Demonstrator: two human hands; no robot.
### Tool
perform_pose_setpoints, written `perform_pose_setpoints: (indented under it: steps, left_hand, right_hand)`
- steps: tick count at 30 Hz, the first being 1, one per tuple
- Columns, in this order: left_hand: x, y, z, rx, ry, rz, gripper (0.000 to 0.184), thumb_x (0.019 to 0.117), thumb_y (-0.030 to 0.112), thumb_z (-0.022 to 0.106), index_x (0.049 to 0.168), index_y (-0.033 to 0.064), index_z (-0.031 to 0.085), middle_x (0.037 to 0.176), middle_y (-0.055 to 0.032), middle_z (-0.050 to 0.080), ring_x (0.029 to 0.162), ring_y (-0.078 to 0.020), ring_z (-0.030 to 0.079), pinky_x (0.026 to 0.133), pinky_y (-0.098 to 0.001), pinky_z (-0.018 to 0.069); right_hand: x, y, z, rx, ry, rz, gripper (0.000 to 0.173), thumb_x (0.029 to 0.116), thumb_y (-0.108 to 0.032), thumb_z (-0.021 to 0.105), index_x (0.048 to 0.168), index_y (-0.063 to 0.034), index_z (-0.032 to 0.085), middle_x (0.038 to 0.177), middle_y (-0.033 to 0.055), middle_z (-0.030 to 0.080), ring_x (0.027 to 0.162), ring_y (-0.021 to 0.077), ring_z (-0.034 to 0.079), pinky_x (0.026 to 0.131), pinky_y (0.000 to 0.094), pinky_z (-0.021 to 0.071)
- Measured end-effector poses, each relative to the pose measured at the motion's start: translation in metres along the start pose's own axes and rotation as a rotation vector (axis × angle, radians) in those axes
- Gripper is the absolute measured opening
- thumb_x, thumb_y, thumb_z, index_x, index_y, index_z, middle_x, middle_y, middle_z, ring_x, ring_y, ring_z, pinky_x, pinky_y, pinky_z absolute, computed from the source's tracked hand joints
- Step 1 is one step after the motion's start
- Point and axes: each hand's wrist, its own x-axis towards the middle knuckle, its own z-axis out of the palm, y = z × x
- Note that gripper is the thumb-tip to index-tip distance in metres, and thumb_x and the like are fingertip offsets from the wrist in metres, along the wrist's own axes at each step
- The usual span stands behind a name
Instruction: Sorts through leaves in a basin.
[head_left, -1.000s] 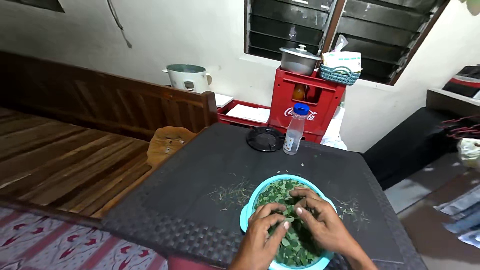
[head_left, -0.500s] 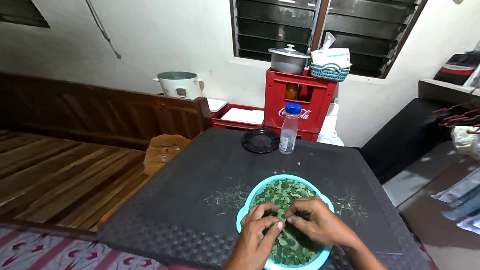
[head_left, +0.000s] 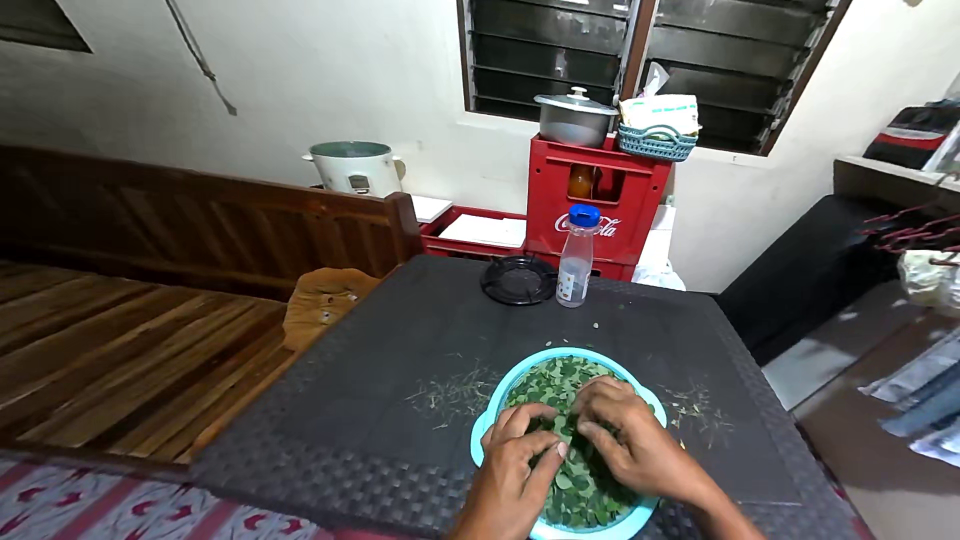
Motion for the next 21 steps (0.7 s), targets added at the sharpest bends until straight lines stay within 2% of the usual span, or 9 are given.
perform_pose_setpoints:
  steps: [3, 5, 7, 9, 11, 13, 16, 18, 21]
  left_hand:
    - [0.001, -0.004, -0.001, 0.115, -0.021, 0.023, 0.023, 0.0940, 0.033, 0.061, 0.091, 0.0266, 0.082, 0.132, 0.0054, 0.066, 0.132, -0.0220, 0.053, 0.107, -0.0607, 0.0357]
    - [0.004, -0.008, -0.007, 0.250, 0.046, 0.058, 0.021, 0.0911, 0.035, 0.067, 0.102, 0.0258, 0.081, 0.136, -0.0013, 0.064, 0.132, -0.0307, 0.053, 0.103, -0.0674, 0.0365]
    - [0.009, -0.013, -0.016, 0.380, 0.162, 0.083, 0.027, 0.0880, 0.039, 0.068, 0.108, 0.0236, 0.079, 0.137, -0.0076, 0.063, 0.131, -0.0387, 0.053, 0.099, -0.0718, 0.0363]
    - [0.013, -0.018, -0.028, 0.445, 0.230, 0.083, 0.029, 0.0860, 0.041, 0.067, 0.106, 0.0240, 0.079, 0.137, -0.0093, 0.063, 0.132, -0.0410, 0.051, 0.098, -0.0723, 0.0347]
    - [0.014, -0.022, -0.036, 0.463, 0.258, 0.072, 0.029, 0.0840, 0.043, 0.067, 0.102, 0.0242, 0.080, 0.136, -0.0097, 0.063, 0.131, -0.0416, 0.051, 0.099, -0.0723, 0.0335]
    - [0.014, -0.027, -0.038, 0.480, 0.284, 0.059, 0.030, 0.0844, 0.047, 0.065, 0.100, 0.0253, 0.079, 0.136, -0.0082, 0.063, 0.132, -0.0401, 0.050, 0.099, -0.0713, 0.0330]
    - [0.011, -0.037, -0.037, 0.488, 0.313, 0.025, 0.032, 0.0865, 0.048, 0.061, 0.099, 0.0246, 0.080, 0.135, -0.0080, 0.064, 0.132, -0.0399, 0.050, 0.099, -0.0705, 0.0327]
    - [0.009, -0.042, -0.036, 0.490, 0.335, 0.000, 0.035, 0.0881, 0.051, 0.059, 0.099, 0.0246, 0.080, 0.134, -0.0081, 0.064, 0.131, -0.0393, 0.051, 0.099, -0.0697, 0.0328]
    - [0.006, -0.046, -0.034, 0.482, 0.365, -0.026, 0.038, 0.0897, 0.052, 0.056, 0.100, 0.0239, 0.080, 0.133, -0.0080, 0.066, 0.129, -0.0382, 0.053, 0.099, -0.0697, 0.0333]
  right_hand:
    - [-0.010, 0.009, -0.015, -0.144, 0.068, 0.083, 0.020, 0.0999, -0.027, 0.054, 0.098, -0.0164, 0.071, 0.116, -0.0033, 0.069, 0.119, 0.0163, 0.061, 0.101, 0.0526, 0.0465]
    - [-0.024, 0.028, -0.031, -0.270, 0.133, 0.168, 0.021, 0.0996, -0.030, 0.055, 0.099, -0.0181, 0.072, 0.117, -0.0022, 0.069, 0.118, 0.0192, 0.062, 0.099, 0.0552, 0.0474]
    - [-0.044, 0.058, -0.048, -0.430, 0.190, 0.267, 0.017, 0.0971, -0.029, 0.059, 0.099, -0.0177, 0.072, 0.116, 0.0010, 0.069, 0.114, 0.0239, 0.063, 0.094, 0.0577, 0.0492]
    - [-0.064, 0.085, -0.059, -0.614, 0.224, 0.363, 0.012, 0.0891, -0.021, 0.066, 0.099, -0.0149, 0.070, 0.116, 0.0077, 0.067, 0.112, 0.0328, 0.063, 0.089, 0.0633, 0.0491]
    - [-0.079, 0.096, -0.061, -0.714, 0.252, 0.399, 0.021, 0.0857, -0.023, 0.068, 0.104, -0.0143, 0.070, 0.121, 0.0114, 0.065, 0.115, 0.0381, 0.061, 0.088, 0.0670, 0.0463]
    - [-0.081, 0.086, -0.058, -0.698, 0.252, 0.359, 0.028, 0.0889, -0.037, 0.064, 0.110, -0.0193, 0.070, 0.126, 0.0087, 0.063, 0.120, 0.0357, 0.058, 0.090, 0.0649, 0.0451]
    - [-0.067, 0.044, -0.039, -0.600, 0.187, 0.220, 0.037, 0.0887, -0.052, 0.065, 0.114, -0.0254, 0.071, 0.134, 0.0063, 0.063, 0.132, 0.0366, 0.052, 0.100, 0.0680, 0.0404]
    - [-0.050, 0.013, -0.017, -0.569, 0.088, 0.098, 0.037, 0.0863, -0.052, 0.069, 0.114, -0.0269, 0.071, 0.134, 0.0070, 0.064, 0.133, 0.0379, 0.052, 0.101, 0.0692, 0.0410]
    - [-0.020, -0.019, 0.022, -0.575, -0.127, -0.081, 0.040, 0.0803, -0.045, 0.079, 0.114, -0.0248, 0.071, 0.131, 0.0085, 0.066, 0.128, 0.0377, 0.057, 0.098, 0.0684, 0.0462]
